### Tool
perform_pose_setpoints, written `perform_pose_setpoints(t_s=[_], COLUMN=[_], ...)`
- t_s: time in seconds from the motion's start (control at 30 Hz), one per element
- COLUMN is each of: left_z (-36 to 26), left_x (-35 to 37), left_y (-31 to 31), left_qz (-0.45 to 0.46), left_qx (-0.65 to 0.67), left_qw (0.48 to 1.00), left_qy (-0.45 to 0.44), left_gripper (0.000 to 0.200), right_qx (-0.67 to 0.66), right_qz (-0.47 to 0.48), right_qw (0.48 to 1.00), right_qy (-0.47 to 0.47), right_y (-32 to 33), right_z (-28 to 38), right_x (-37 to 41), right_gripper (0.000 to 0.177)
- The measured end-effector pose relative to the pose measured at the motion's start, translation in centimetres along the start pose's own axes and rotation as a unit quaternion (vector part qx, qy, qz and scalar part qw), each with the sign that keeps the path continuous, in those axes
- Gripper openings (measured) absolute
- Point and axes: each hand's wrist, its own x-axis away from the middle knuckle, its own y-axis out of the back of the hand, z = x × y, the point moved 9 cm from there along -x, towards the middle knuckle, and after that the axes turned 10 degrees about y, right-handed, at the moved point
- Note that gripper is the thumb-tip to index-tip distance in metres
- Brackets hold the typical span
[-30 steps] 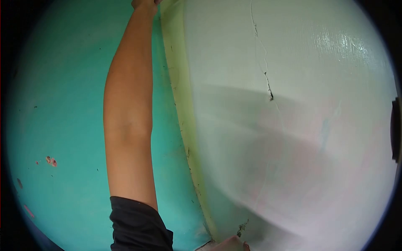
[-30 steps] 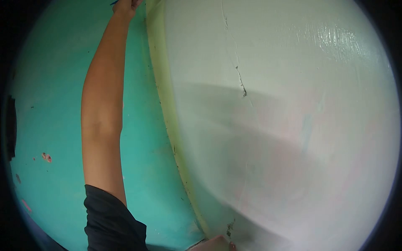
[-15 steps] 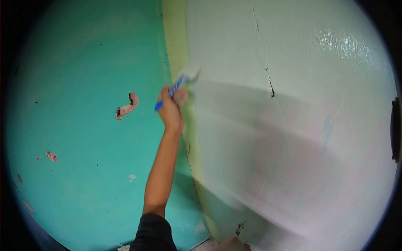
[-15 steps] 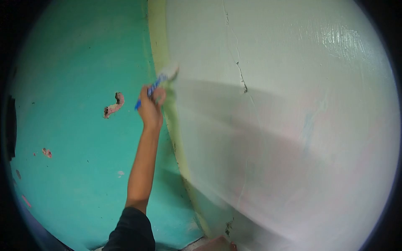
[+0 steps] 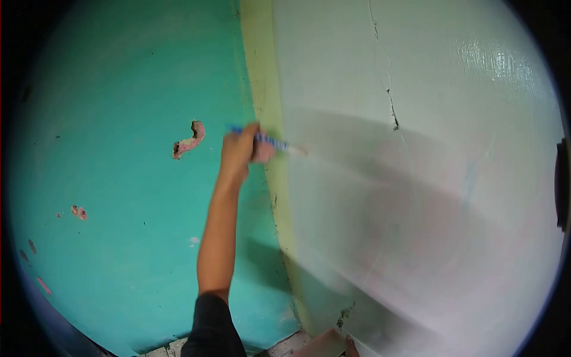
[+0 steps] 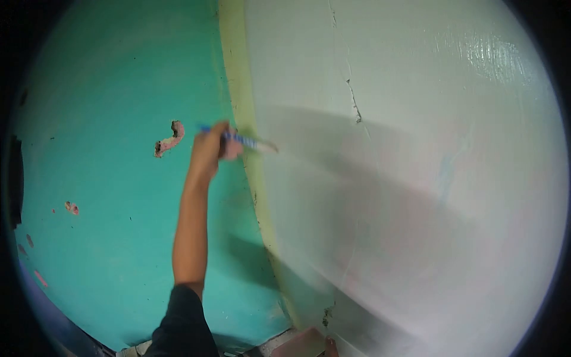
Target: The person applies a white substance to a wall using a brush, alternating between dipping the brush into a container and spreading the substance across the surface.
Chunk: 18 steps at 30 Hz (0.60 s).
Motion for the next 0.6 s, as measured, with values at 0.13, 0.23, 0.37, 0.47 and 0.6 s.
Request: perform_pose_setpoints(t_s=[0.13,0.23,0.37,0.47,0.6], left_z=[-13.5,-22.5,-24.9,-20.5,-9.3], left_x=[-5.5,-6.4,-3.6,-5.9,-3.7], left_y=[-3.0,-3.9,-4.4,-5.2,-5.2], left_qz=[0.033,0.043,-0.01,0.047,0.028], left_qx=[0.027,0.06,0.178,0.211,0.253], left_qw=[0.995,0.975,0.95,0.94,0.95], left_qy=[-0.089,-0.209,-0.258,-0.263,-0.178], left_gripper=[0.023,0.027,0.024,0.03,0.032], right_qx=[-0.001,-0.003,-0.007,-0.004,-0.002], right_qz=[-0.003,-0.006,-0.007,-0.003,0.002], right_qw=[1.0,1.0,1.0,1.0,1.0], right_qy=[0.001,0.001,0.001,0.001,0.003], right_y=[0.2,0.4,0.5,0.6,1.0], right_z=[-0.2,-0.4,-0.6,-0.7,-1.0], right_x=[0.2,0.4,0.9,1.3,1.8], right_gripper=[0.067,0.067,0.068,0.068,0.068])
